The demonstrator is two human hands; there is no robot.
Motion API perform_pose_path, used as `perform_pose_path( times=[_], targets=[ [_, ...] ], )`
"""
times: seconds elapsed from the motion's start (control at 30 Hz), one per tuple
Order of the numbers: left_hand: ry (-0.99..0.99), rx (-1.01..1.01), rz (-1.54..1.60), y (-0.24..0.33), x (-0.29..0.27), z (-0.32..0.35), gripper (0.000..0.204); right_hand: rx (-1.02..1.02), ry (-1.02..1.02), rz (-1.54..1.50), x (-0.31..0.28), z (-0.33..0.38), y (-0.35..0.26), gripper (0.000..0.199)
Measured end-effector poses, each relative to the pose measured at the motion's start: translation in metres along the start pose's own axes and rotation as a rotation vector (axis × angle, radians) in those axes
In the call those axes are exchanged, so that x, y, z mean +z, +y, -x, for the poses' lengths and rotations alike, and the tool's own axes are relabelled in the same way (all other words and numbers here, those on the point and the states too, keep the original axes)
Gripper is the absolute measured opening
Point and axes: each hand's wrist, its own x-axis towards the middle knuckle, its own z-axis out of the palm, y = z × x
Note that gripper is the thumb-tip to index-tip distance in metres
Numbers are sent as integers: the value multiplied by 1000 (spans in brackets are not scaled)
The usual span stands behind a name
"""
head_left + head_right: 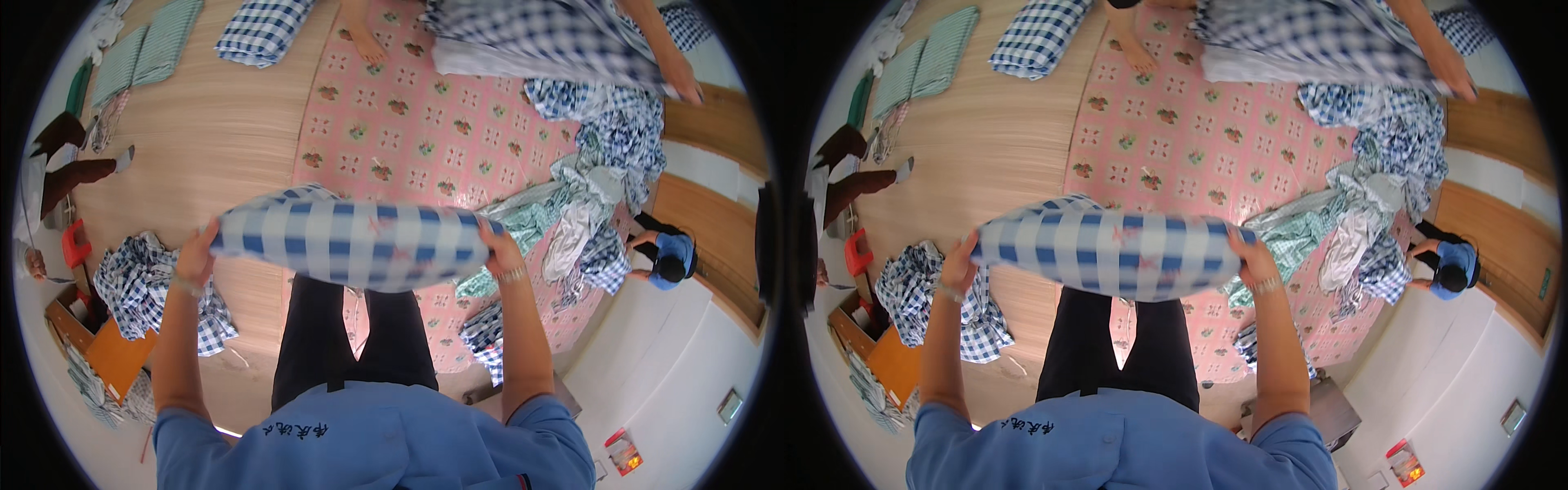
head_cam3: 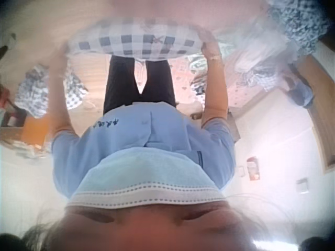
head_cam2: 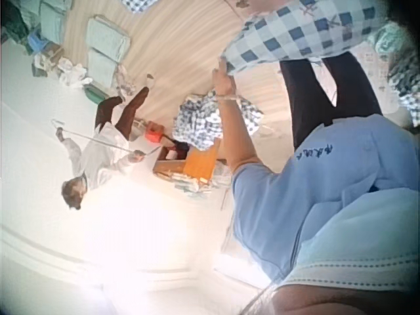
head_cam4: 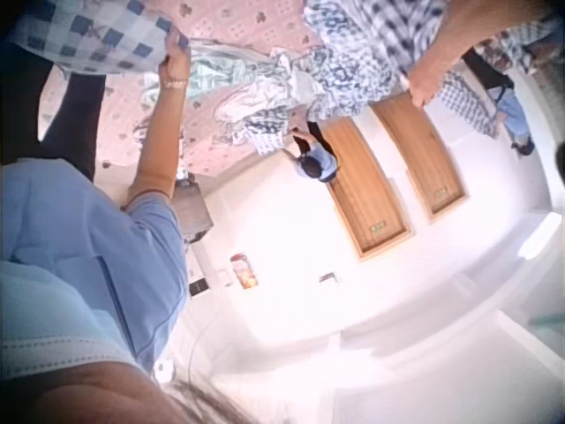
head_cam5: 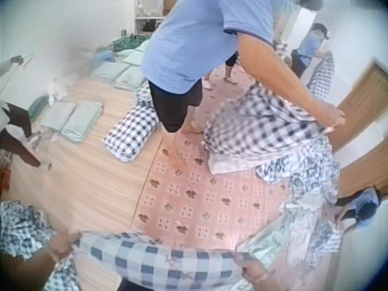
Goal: The person folds multiple pieces of checkered bedding material on floor mats alongside other workers, walks to an office desk to pick up a smartphone connected to a power bank, and then exits into a hallway.
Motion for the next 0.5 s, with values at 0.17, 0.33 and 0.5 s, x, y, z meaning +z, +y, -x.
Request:
perform_pose_path(
  times=[0.17, 0.33, 0.5],
  targets=[
    [123, -42, 91, 26, -102, -63, 38, 55, -159, 241, 125, -114, -24, 30],
    [211, 118, 217, 90, -230, -59, 31, 82, -366, 414, 287, -173, -48, 28],
    [315, 312, 208, 132, -279, -4, 36, -15, -472, 578, 402, -198, -69, 33]
  ],
)
